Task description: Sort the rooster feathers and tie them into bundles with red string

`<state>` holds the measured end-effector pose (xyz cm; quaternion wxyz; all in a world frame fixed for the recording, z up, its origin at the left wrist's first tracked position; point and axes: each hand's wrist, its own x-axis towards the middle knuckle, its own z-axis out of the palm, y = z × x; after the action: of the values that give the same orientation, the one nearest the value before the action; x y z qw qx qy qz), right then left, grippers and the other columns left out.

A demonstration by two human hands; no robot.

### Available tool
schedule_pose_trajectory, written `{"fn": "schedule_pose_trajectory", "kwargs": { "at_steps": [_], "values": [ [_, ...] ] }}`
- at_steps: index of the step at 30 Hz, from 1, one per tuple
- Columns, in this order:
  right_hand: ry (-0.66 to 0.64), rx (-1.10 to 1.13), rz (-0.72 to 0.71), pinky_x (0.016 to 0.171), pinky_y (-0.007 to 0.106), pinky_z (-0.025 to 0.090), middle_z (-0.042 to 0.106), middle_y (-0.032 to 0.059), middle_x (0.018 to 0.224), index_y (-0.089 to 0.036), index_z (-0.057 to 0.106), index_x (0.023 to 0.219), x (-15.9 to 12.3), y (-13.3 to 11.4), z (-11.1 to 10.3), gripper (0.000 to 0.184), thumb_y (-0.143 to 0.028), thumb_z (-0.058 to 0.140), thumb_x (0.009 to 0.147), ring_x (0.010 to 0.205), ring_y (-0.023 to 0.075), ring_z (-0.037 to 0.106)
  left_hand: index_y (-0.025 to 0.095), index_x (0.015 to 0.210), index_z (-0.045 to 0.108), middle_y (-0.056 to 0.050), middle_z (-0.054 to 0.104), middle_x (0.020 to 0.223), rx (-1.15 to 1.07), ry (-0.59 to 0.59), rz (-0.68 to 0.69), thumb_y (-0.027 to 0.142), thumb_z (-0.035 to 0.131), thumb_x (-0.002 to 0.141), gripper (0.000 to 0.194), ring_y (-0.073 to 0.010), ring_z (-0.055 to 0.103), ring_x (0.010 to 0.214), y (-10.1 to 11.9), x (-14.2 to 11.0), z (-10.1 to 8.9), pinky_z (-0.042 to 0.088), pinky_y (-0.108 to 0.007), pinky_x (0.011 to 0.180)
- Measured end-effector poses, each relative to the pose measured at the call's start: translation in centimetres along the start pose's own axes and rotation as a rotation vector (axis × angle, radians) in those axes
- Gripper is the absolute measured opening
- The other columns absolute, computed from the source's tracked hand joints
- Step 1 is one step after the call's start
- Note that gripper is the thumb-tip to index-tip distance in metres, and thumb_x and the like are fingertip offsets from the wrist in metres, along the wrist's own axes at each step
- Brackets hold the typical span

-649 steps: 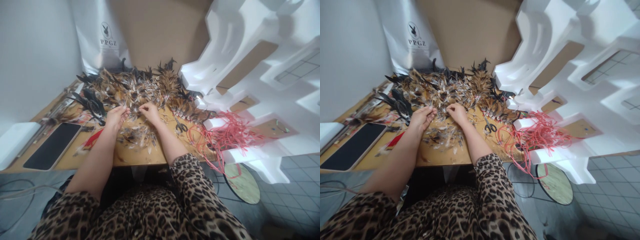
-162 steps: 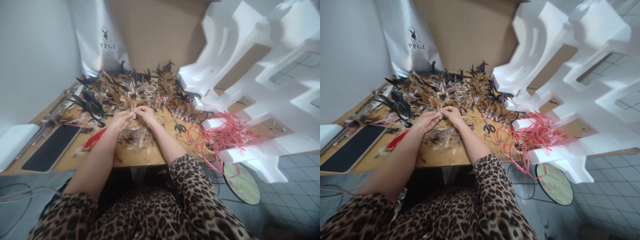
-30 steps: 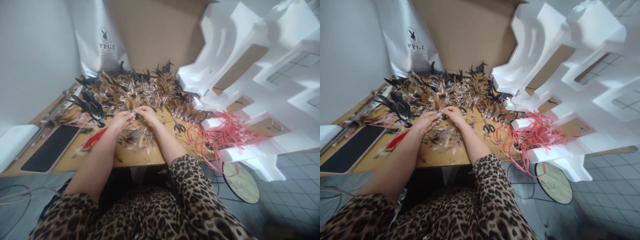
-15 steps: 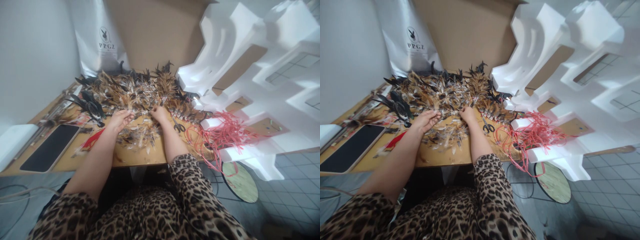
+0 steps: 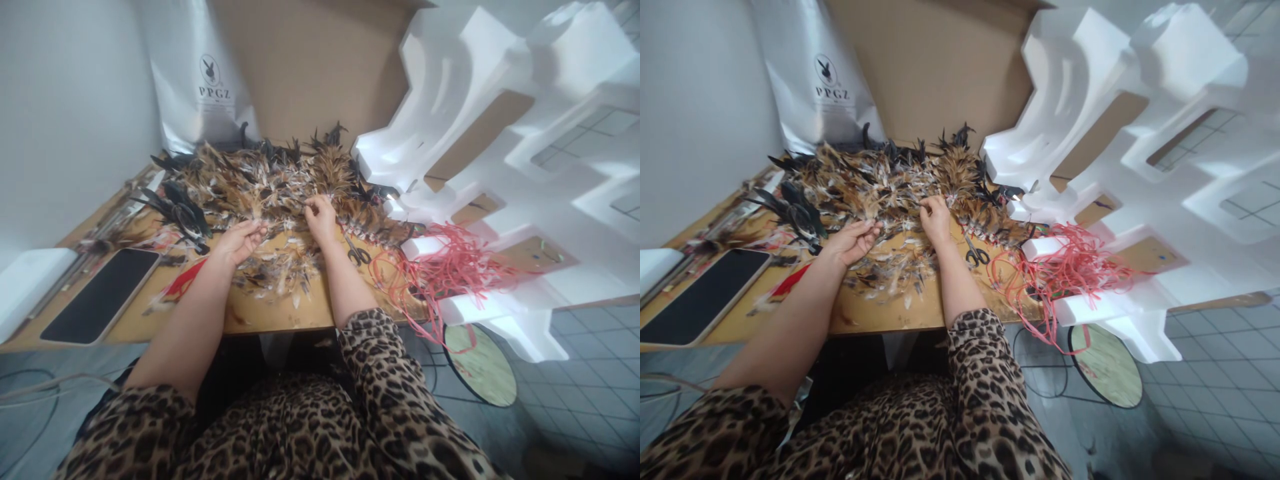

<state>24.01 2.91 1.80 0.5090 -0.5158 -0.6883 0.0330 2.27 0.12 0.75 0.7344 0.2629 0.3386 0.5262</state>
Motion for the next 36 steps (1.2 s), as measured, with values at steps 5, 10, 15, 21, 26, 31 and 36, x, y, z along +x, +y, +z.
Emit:
{"fn": "schedule_pose_trajectory", "kwargs": {
  "at_steps": [5,10,15,21,26,31,36],
  "values": [
    [0.119,0.18,-0.164,0.082,0.029,0.044,0.059,0.0072,0.088,-0.016,0.06,0.082,0.2,-0.7,0.0,0.013,-0.016,0.048,0.08,0.088,0.0152,0.055,0.008,0.076,0.061,-0.01,0.069,0.084,-0.072,0.008,-0.056,0.003,0.053,0.08,0.011,-0.007,0.064,0.062,0.4,-0.3,0.2,0.049,-0.01,0.049],
    [0.058,0.178,-0.279,0.086,0.031,0.045,0.059,0.0074,0.091,-0.018,0.062,0.084,0.0,-1.2,0.5,0.014,-0.02,0.048,0.082,0.092,0.0151,0.056,0.01,0.075,0.06,-0.012,0.069,0.09,-0.098,-0.049,-0.144,0.005,0.052,0.081,0.01,-0.0083,0.065,0.065,0.8,-0.8,0.5,0.049,-0.01,0.05],
    [-0.046,0.129,-0.33,0.086,0.03,0.045,0.058,0.0078,0.093,-0.019,0.063,0.086,-0.5,-1.8,1.3,0.017,-0.022,0.046,0.085,0.093,0.0145,0.055,0.009,0.077,0.062,-0.011,0.07,0.085,-0.058,-0.089,-0.172,0.006,0.051,0.082,0.012,-0.0087,0.064,0.062,0.8,-1.1,0.5,0.05,-0.012,0.049],
    [-0.112,0.142,-0.296,0.089,0.03,0.044,0.058,0.0081,0.095,-0.019,0.062,0.088,-0.9,-2.0,2.0,0.018,-0.025,0.045,0.086,0.097,0.0147,0.055,0.008,0.075,0.064,-0.005,0.066,0.07,-0.035,-0.098,-0.13,0.002,0.055,0.078,0.011,-0.0062,0.061,0.057,0.5,-0.9,0.4,0.048,-0.01,0.047],
    [0.089,0.208,-0.12,0.085,0.029,0.045,0.052,0.0111,0.109,-0.018,0.06,0.098,-1.1,-3.3,2.1,0.023,-0.033,0.052,0.082,0.1,0.0156,0.052,0.007,0.071,0.065,-0.006,0.067,0.07,0.023,-0.054,0.057,0.002,0.058,0.075,0.009,-0.0064,0.062,0.058,0.1,-0.1,0.2,0.049,-0.011,0.053],
    [-0.038,0.368,0.189,0.07,0.025,0.042,0.055,0.0015,0.071,-0.016,0.06,0.071,-1.5,-5.0,2.7,0.035,-0.05,0.052,0.078,0.071,0.0121,0.05,0.008,0.07,0.065,-0.008,0.068,0.072,0.124,-0.017,0.222,0.011,0.067,0.07,0.004,-0.0074,0.063,0.061,-0.4,0.3,0.0,0.049,-0.014,0.057],
    [-0.312,0.664,0.532,0.058,0.021,0.037,0.052,-0.0027,0.054,-0.015,0.061,0.063,-2.0,-5.6,4.1,0.042,-0.056,0.06,0.067,0.055,0.0078,0.046,0.009,0.072,0.066,-0.007,0.069,0.074,0.209,-0.008,0.275,0.019,0.072,0.065,0.014,-0.008,0.063,0.063,-0.6,0.1,0.4,0.049,-0.016,0.06]
  ]
}}
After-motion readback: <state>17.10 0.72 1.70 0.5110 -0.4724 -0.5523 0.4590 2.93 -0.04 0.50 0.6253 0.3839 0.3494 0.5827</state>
